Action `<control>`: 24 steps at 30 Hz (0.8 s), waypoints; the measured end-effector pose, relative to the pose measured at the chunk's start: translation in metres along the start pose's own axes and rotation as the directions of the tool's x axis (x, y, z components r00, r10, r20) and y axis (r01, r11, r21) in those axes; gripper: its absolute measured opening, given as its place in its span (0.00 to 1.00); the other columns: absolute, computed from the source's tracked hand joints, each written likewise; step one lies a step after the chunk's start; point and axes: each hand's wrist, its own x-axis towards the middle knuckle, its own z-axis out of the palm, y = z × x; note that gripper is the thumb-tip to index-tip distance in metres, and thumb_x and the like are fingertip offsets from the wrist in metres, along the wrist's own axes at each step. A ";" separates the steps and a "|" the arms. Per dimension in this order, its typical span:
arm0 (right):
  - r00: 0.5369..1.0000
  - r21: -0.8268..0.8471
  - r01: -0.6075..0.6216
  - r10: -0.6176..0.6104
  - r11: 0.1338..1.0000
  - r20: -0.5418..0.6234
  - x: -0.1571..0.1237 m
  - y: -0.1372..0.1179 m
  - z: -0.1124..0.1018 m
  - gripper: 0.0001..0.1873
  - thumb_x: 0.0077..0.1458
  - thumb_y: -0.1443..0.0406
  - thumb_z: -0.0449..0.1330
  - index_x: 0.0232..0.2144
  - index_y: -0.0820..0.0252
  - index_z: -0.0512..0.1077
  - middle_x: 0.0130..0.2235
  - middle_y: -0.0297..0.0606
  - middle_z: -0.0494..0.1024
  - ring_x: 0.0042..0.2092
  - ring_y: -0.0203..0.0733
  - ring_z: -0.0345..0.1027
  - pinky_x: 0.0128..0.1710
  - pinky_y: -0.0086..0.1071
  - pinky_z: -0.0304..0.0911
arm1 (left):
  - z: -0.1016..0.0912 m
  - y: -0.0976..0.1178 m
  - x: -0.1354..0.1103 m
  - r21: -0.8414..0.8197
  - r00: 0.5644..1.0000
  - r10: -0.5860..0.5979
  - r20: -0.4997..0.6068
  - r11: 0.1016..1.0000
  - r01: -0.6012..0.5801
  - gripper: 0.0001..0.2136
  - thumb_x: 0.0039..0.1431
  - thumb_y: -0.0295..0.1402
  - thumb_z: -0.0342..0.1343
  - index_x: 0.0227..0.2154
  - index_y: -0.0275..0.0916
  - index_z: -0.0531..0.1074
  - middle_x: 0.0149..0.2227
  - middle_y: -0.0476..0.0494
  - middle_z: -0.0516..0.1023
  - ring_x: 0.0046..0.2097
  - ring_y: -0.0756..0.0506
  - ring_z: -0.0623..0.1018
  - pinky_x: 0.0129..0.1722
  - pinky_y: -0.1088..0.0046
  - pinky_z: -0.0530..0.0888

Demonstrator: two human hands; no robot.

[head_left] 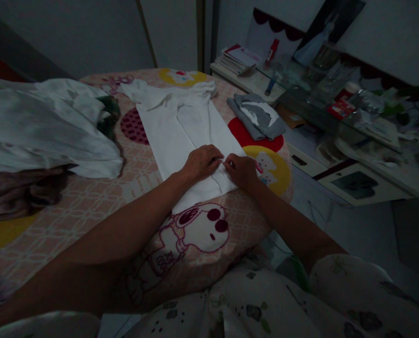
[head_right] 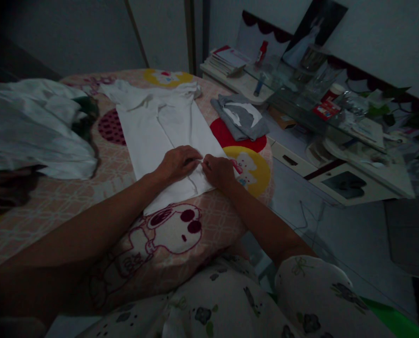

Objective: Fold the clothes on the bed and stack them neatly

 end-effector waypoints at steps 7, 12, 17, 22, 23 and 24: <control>1.000 -0.001 -0.025 0.025 1.000 0.012 0.000 0.000 0.000 0.13 0.63 0.60 0.53 0.37 0.60 0.76 0.30 0.38 0.79 0.32 0.39 0.68 0.34 0.31 0.54 | 0.002 -0.002 -0.001 0.009 1.000 0.006 -0.010 1.000 -0.006 0.11 0.62 0.32 0.52 0.42 0.39 0.77 0.45 0.42 0.79 0.46 0.44 0.76 0.47 0.65 0.72; 0.999 0.038 -0.030 0.030 0.999 0.024 -0.003 -0.002 -0.004 0.12 0.61 0.61 0.54 0.36 0.60 0.77 0.30 0.38 0.79 0.33 0.40 0.70 0.34 0.31 0.54 | 0.000 0.001 -0.002 0.001 1.000 0.005 -0.004 1.000 -0.005 0.10 0.63 0.32 0.51 0.42 0.39 0.77 0.44 0.42 0.79 0.46 0.44 0.77 0.47 0.65 0.73; 0.998 0.085 -0.056 0.057 0.995 -0.015 -0.003 -0.001 -0.004 0.11 0.59 0.61 0.56 0.34 0.59 0.78 0.30 0.38 0.80 0.33 0.40 0.70 0.34 0.31 0.54 | -0.001 0.003 -0.002 0.016 1.000 -0.015 0.006 1.000 0.015 0.10 0.62 0.29 0.53 0.41 0.38 0.77 0.44 0.41 0.80 0.46 0.43 0.77 0.48 0.64 0.73; 0.998 0.281 -0.048 0.056 0.958 -0.019 -0.003 0.004 -0.005 0.11 0.56 0.61 0.57 0.29 0.60 0.77 0.25 0.35 0.77 0.28 0.37 0.67 0.32 0.30 0.54 | 0.002 0.001 -0.002 0.035 1.000 -0.023 0.005 0.999 0.023 0.10 0.62 0.29 0.53 0.42 0.39 0.77 0.45 0.43 0.80 0.47 0.44 0.77 0.49 0.65 0.73; 0.998 0.333 -0.045 0.058 0.942 -0.028 -0.004 0.005 -0.005 0.12 0.55 0.60 0.57 0.28 0.60 0.76 0.25 0.35 0.77 0.28 0.37 0.66 0.31 0.29 0.55 | 0.002 0.000 -0.003 0.031 1.000 -0.022 0.004 0.999 0.022 0.10 0.62 0.29 0.53 0.42 0.39 0.77 0.45 0.42 0.80 0.47 0.44 0.77 0.49 0.65 0.73; 0.997 0.387 -0.048 0.067 0.921 -0.036 -0.005 0.007 -0.006 0.12 0.54 0.60 0.57 0.27 0.60 0.76 0.24 0.34 0.76 0.27 0.37 0.66 0.31 0.29 0.55 | 0.003 0.000 -0.003 0.025 1.000 -0.021 0.002 0.999 0.021 0.10 0.62 0.28 0.53 0.42 0.39 0.77 0.46 0.42 0.79 0.47 0.43 0.77 0.49 0.65 0.73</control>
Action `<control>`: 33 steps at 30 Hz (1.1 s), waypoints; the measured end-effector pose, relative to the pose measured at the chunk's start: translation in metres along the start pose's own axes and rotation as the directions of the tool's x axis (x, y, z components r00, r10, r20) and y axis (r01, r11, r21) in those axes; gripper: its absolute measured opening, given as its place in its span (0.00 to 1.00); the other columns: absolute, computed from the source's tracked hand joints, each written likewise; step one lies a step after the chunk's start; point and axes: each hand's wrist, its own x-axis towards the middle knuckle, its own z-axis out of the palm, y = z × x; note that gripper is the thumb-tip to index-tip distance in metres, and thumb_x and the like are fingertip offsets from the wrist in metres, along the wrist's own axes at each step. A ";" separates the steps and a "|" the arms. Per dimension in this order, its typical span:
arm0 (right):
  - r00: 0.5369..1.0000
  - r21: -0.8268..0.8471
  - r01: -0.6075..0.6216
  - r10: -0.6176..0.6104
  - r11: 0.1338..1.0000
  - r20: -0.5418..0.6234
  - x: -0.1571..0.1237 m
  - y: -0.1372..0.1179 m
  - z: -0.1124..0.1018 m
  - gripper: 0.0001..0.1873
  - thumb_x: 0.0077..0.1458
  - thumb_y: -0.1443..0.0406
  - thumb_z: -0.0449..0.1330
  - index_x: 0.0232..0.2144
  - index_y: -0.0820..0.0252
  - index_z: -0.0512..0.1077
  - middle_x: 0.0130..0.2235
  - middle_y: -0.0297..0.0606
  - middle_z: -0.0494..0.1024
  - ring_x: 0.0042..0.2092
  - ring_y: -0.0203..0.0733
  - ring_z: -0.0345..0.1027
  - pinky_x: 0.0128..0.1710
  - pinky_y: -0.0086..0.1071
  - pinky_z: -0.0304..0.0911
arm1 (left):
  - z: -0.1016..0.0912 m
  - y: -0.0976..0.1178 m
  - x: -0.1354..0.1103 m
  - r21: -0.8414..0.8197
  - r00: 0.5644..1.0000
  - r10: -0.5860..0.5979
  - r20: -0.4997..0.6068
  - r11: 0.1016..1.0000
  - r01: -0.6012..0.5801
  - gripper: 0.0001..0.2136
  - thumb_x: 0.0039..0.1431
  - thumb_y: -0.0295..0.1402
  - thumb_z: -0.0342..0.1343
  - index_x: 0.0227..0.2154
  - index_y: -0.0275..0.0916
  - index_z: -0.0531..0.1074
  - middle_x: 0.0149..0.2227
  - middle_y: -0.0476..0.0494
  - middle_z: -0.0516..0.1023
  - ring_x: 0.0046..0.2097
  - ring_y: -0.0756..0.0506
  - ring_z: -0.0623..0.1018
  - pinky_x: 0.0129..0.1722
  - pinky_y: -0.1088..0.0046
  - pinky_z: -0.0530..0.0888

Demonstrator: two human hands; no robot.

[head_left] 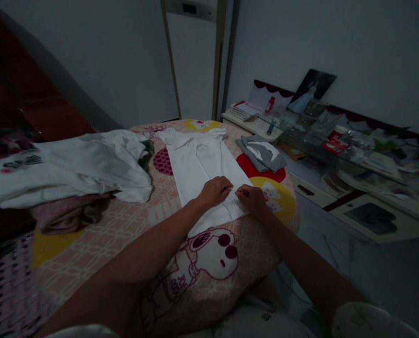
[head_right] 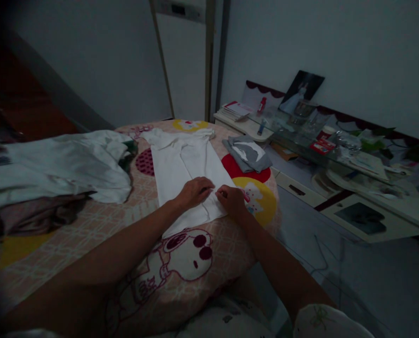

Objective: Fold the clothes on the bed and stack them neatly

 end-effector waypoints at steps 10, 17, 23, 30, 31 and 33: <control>0.994 0.394 -0.103 0.106 0.914 0.012 -0.011 0.010 -0.006 0.12 0.50 0.57 0.59 0.24 0.60 0.73 0.17 0.29 0.68 0.20 0.34 0.59 0.22 0.28 0.52 | 0.001 -0.002 -0.003 -0.052 1.000 0.009 -0.013 0.999 -0.010 0.10 0.61 0.28 0.53 0.42 0.39 0.77 0.45 0.43 0.80 0.48 0.44 0.77 0.50 0.66 0.74; 0.998 0.310 -0.061 0.059 0.949 0.017 -0.009 0.013 -0.002 0.11 0.52 0.59 0.58 0.26 0.60 0.74 0.21 0.32 0.73 0.23 0.35 0.63 0.26 0.28 0.57 | 0.002 -0.013 -0.006 -0.071 0.984 -0.077 -0.159 0.995 0.066 0.11 0.59 0.24 0.53 0.42 0.39 0.77 0.45 0.41 0.79 0.49 0.43 0.76 0.51 0.63 0.74; 0.999 0.188 -0.027 0.020 0.982 0.038 -0.014 0.011 0.000 0.11 0.54 0.60 0.56 0.28 0.60 0.75 0.24 0.34 0.76 0.27 0.37 0.67 0.30 0.29 0.57 | 0.002 -0.022 -0.007 -0.094 0.981 -0.121 -0.154 0.990 0.108 0.11 0.58 0.24 0.55 0.42 0.38 0.77 0.45 0.41 0.79 0.48 0.43 0.76 0.50 0.62 0.74; 0.981 0.150 -0.035 0.006 0.988 0.194 0.002 0.005 -0.014 0.11 0.54 0.62 0.55 0.25 0.61 0.74 0.20 0.32 0.73 0.24 0.35 0.63 0.27 0.29 0.51 | -0.001 -0.021 -0.007 -0.115 0.979 -0.121 -0.162 0.988 0.103 0.11 0.57 0.23 0.54 0.40 0.38 0.77 0.44 0.42 0.80 0.47 0.43 0.77 0.50 0.63 0.74; 0.974 0.144 -0.029 -0.004 0.989 0.227 0.009 0.003 -0.017 0.11 0.54 0.63 0.55 0.25 0.61 0.74 0.20 0.33 0.73 0.23 0.35 0.63 0.26 0.29 0.51 | -0.001 -0.021 -0.007 -0.116 0.978 -0.122 -0.167 0.988 0.104 0.11 0.57 0.22 0.54 0.40 0.38 0.77 0.44 0.42 0.80 0.47 0.43 0.77 0.50 0.63 0.74; 0.966 0.113 0.002 -0.031 0.994 0.256 0.025 -0.001 -0.021 0.12 0.55 0.64 0.54 0.25 0.61 0.75 0.21 0.34 0.74 0.24 0.36 0.65 0.27 0.28 0.52 | -0.002 -0.021 -0.007 -0.119 0.977 -0.119 -0.177 0.988 0.099 0.11 0.57 0.22 0.54 0.40 0.38 0.77 0.44 0.42 0.80 0.47 0.43 0.77 0.49 0.63 0.74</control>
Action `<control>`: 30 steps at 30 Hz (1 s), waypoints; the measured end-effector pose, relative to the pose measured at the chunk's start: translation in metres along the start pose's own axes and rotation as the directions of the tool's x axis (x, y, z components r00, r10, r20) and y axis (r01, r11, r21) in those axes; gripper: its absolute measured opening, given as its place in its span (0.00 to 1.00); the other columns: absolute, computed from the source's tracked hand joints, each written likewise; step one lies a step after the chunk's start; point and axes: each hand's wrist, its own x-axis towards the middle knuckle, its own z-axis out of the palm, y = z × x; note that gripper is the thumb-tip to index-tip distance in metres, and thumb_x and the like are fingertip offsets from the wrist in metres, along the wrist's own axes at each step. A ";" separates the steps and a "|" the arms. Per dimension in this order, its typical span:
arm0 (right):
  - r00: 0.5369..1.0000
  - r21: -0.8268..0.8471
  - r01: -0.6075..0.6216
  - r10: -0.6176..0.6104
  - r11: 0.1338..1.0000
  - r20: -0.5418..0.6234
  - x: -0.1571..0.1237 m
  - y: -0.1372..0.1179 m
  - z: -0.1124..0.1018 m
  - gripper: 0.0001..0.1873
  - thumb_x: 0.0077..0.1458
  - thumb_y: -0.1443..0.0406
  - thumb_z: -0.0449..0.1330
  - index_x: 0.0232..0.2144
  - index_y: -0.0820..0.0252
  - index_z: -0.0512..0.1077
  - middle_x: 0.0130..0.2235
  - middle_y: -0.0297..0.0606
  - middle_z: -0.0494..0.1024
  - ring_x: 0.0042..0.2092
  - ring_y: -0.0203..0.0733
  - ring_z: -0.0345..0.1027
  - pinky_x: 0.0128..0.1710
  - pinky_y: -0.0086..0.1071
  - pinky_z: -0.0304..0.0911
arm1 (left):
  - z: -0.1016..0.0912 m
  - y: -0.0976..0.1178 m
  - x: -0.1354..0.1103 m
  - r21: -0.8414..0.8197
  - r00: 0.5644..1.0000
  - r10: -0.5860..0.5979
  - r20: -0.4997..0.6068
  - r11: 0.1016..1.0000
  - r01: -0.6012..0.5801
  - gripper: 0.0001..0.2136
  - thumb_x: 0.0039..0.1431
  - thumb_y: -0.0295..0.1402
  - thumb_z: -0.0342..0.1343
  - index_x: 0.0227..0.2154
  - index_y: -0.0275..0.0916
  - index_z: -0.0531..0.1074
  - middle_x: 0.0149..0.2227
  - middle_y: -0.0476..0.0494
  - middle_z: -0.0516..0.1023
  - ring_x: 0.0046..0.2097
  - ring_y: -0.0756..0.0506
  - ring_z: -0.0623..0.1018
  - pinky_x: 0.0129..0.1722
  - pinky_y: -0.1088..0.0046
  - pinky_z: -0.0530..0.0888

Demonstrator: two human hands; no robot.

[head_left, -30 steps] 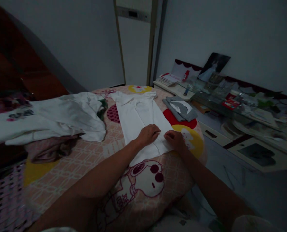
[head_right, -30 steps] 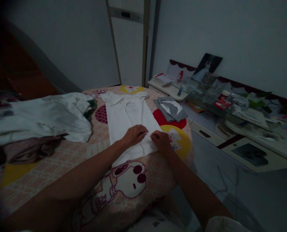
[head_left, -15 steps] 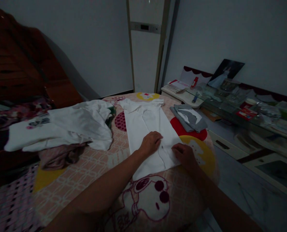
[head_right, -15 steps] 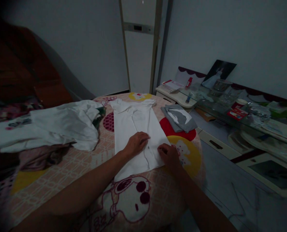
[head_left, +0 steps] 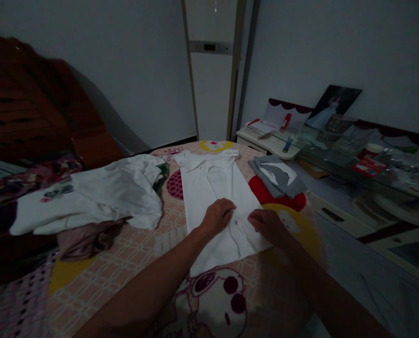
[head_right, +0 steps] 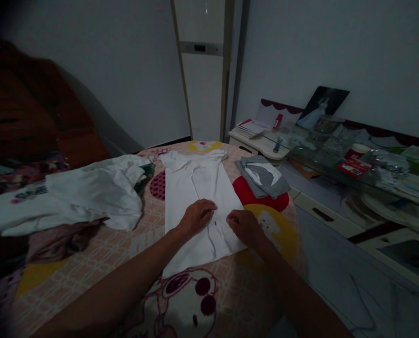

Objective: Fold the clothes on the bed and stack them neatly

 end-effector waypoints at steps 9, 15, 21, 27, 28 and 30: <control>0.997 -0.453 -0.053 0.024 0.890 -0.070 0.036 -0.004 0.030 0.13 0.63 0.60 0.53 0.39 0.57 0.76 0.36 0.40 0.82 0.38 0.42 0.74 0.35 0.30 0.55 | -0.001 0.000 0.002 0.008 1.000 0.020 -0.010 1.000 -0.020 0.10 0.57 0.22 0.53 0.38 0.38 0.77 0.41 0.42 0.80 0.45 0.44 0.78 0.49 0.65 0.75; 0.997 -0.530 -0.040 -0.002 0.847 -0.079 0.032 -0.007 0.032 0.13 0.65 0.59 0.52 0.41 0.56 0.75 0.37 0.41 0.82 0.40 0.42 0.75 0.36 0.30 0.55 | 0.001 -0.001 0.003 0.023 1.000 0.012 -0.018 1.000 -0.012 0.10 0.58 0.23 0.53 0.37 0.38 0.78 0.40 0.43 0.81 0.44 0.45 0.78 0.48 0.66 0.75; 0.995 -0.536 -0.030 -0.026 0.844 -0.095 0.032 -0.007 0.032 0.13 0.65 0.59 0.52 0.39 0.56 0.75 0.36 0.41 0.82 0.39 0.43 0.75 0.34 0.31 0.54 | 0.001 -0.001 0.003 0.042 1.000 0.004 -0.014 0.999 -0.003 0.11 0.58 0.23 0.52 0.37 0.38 0.78 0.40 0.43 0.80 0.43 0.45 0.78 0.48 0.66 0.74; 0.995 -0.528 -0.040 -0.014 0.848 -0.098 0.033 -0.005 0.034 0.13 0.65 0.59 0.53 0.38 0.57 0.75 0.35 0.42 0.82 0.39 0.43 0.75 0.33 0.31 0.53 | -0.001 0.003 0.002 0.048 1.000 -0.009 -0.014 0.999 0.010 0.11 0.57 0.22 0.51 0.37 0.37 0.77 0.40 0.42 0.80 0.43 0.45 0.78 0.48 0.66 0.74; 0.995 -0.529 -0.044 -0.010 0.847 -0.098 0.034 -0.005 0.035 0.13 0.65 0.59 0.53 0.38 0.57 0.75 0.35 0.42 0.82 0.39 0.43 0.75 0.33 0.31 0.53 | -0.001 0.004 0.002 0.052 1.000 -0.015 -0.011 0.999 0.016 0.11 0.57 0.22 0.52 0.37 0.38 0.77 0.40 0.43 0.80 0.43 0.45 0.78 0.48 0.66 0.74; 0.995 -0.531 -0.044 -0.010 0.846 -0.099 0.034 -0.005 0.035 0.13 0.65 0.59 0.52 0.39 0.57 0.75 0.35 0.41 0.82 0.38 0.42 0.75 0.34 0.31 0.53 | -0.002 0.004 0.003 0.052 1.000 -0.021 -0.009 0.998 0.021 0.11 0.57 0.22 0.52 0.37 0.38 0.77 0.40 0.43 0.80 0.43 0.45 0.78 0.48 0.67 0.74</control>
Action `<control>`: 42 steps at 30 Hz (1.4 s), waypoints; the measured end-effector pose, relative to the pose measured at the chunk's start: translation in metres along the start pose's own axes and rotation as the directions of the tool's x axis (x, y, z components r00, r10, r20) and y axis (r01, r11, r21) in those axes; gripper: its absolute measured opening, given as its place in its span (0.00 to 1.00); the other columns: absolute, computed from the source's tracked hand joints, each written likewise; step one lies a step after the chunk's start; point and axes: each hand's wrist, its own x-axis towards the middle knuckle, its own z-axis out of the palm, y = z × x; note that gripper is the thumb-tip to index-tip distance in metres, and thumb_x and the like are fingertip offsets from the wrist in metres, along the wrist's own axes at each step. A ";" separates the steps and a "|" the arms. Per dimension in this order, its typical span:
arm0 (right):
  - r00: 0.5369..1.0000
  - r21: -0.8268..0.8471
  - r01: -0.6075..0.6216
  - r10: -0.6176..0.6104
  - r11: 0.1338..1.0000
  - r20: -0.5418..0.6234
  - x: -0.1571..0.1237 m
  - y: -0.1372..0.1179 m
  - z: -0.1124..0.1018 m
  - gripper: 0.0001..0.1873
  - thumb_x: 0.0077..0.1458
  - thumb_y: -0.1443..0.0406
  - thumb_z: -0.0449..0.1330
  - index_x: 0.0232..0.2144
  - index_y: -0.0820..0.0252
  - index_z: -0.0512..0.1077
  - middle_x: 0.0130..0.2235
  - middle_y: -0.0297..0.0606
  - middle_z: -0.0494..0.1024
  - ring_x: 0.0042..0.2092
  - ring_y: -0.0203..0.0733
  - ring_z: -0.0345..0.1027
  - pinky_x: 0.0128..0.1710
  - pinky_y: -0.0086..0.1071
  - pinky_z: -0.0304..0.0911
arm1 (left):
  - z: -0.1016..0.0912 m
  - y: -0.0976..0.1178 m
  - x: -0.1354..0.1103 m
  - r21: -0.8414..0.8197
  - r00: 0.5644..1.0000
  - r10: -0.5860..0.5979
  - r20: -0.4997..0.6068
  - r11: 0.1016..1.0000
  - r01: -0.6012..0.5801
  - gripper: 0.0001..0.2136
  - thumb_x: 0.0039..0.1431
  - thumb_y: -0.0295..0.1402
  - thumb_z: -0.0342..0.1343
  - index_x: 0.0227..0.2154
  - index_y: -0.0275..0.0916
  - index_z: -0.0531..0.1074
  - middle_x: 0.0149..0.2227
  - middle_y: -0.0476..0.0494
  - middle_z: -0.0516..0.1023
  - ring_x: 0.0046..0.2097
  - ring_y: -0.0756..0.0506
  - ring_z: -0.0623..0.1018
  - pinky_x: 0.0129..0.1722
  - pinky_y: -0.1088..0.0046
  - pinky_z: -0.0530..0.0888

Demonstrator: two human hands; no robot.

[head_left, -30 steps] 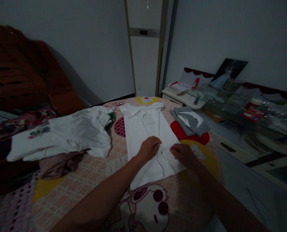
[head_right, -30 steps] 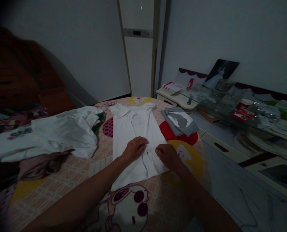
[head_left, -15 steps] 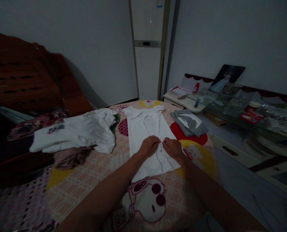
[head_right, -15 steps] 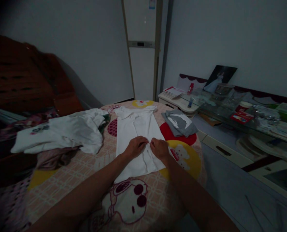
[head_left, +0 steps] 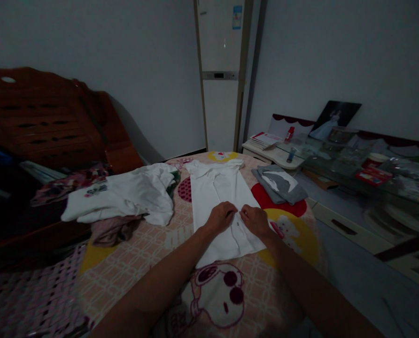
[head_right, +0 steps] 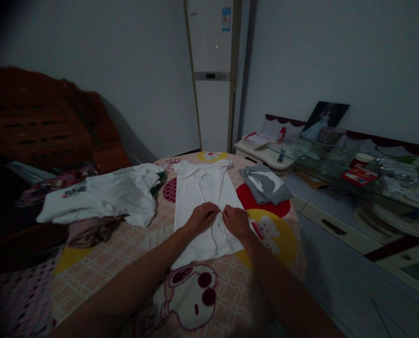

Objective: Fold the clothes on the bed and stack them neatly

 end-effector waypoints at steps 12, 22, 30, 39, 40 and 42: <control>1.000 0.022 -0.001 0.001 1.000 -0.006 -0.001 0.003 0.003 0.12 0.65 0.60 0.53 0.39 0.56 0.75 0.34 0.40 0.82 0.37 0.41 0.75 0.33 0.30 0.52 | 0.002 -0.005 -0.006 0.016 0.998 0.064 0.023 0.998 -0.064 0.12 0.57 0.22 0.53 0.41 0.37 0.77 0.43 0.41 0.80 0.46 0.44 0.77 0.49 0.64 0.75; 1.000 0.040 0.003 -0.003 0.999 0.003 -0.005 0.003 -0.002 0.13 0.65 0.60 0.52 0.39 0.57 0.75 0.35 0.39 0.82 0.38 0.41 0.75 0.33 0.30 0.52 | 0.003 -0.006 -0.008 0.039 0.997 0.075 0.016 0.996 -0.075 0.13 0.58 0.24 0.53 0.43 0.38 0.77 0.45 0.40 0.79 0.48 0.43 0.77 0.50 0.62 0.75; 1.000 0.049 -0.002 0.002 0.999 0.004 -0.010 0.002 -0.007 0.12 0.65 0.61 0.52 0.39 0.56 0.76 0.36 0.40 0.82 0.39 0.40 0.75 0.33 0.30 0.52 | 0.007 -0.009 -0.011 0.011 0.997 0.079 0.000 0.997 -0.079 0.13 0.57 0.23 0.53 0.43 0.37 0.77 0.46 0.40 0.79 0.49 0.43 0.77 0.51 0.62 0.74; 1.000 0.053 -0.009 0.009 0.999 -0.003 -0.023 0.004 -0.007 0.12 0.65 0.61 0.52 0.39 0.56 0.76 0.37 0.40 0.82 0.40 0.42 0.75 0.34 0.30 0.54 | 0.003 0.005 -0.016 -0.019 0.997 0.073 0.037 0.997 -0.072 0.14 0.56 0.23 0.53 0.43 0.39 0.77 0.45 0.40 0.79 0.48 0.43 0.77 0.52 0.61 0.75; 1.000 0.056 -0.008 0.008 0.998 -0.003 -0.025 0.005 -0.007 0.12 0.65 0.61 0.52 0.39 0.57 0.76 0.37 0.40 0.83 0.40 0.41 0.75 0.34 0.30 0.54 | 0.004 0.006 -0.016 -0.020 0.997 0.072 0.038 0.997 -0.071 0.14 0.56 0.23 0.54 0.43 0.38 0.77 0.46 0.40 0.79 0.48 0.43 0.77 0.52 0.61 0.75; 1.000 0.061 -0.003 0.003 0.998 -0.003 -0.027 0.007 -0.008 0.12 0.65 0.61 0.52 0.39 0.57 0.76 0.37 0.40 0.83 0.39 0.41 0.75 0.35 0.29 0.53 | 0.006 0.009 -0.017 -0.019 0.997 0.074 0.037 0.997 -0.074 0.14 0.56 0.23 0.54 0.43 0.38 0.77 0.46 0.40 0.79 0.48 0.43 0.77 0.52 0.61 0.74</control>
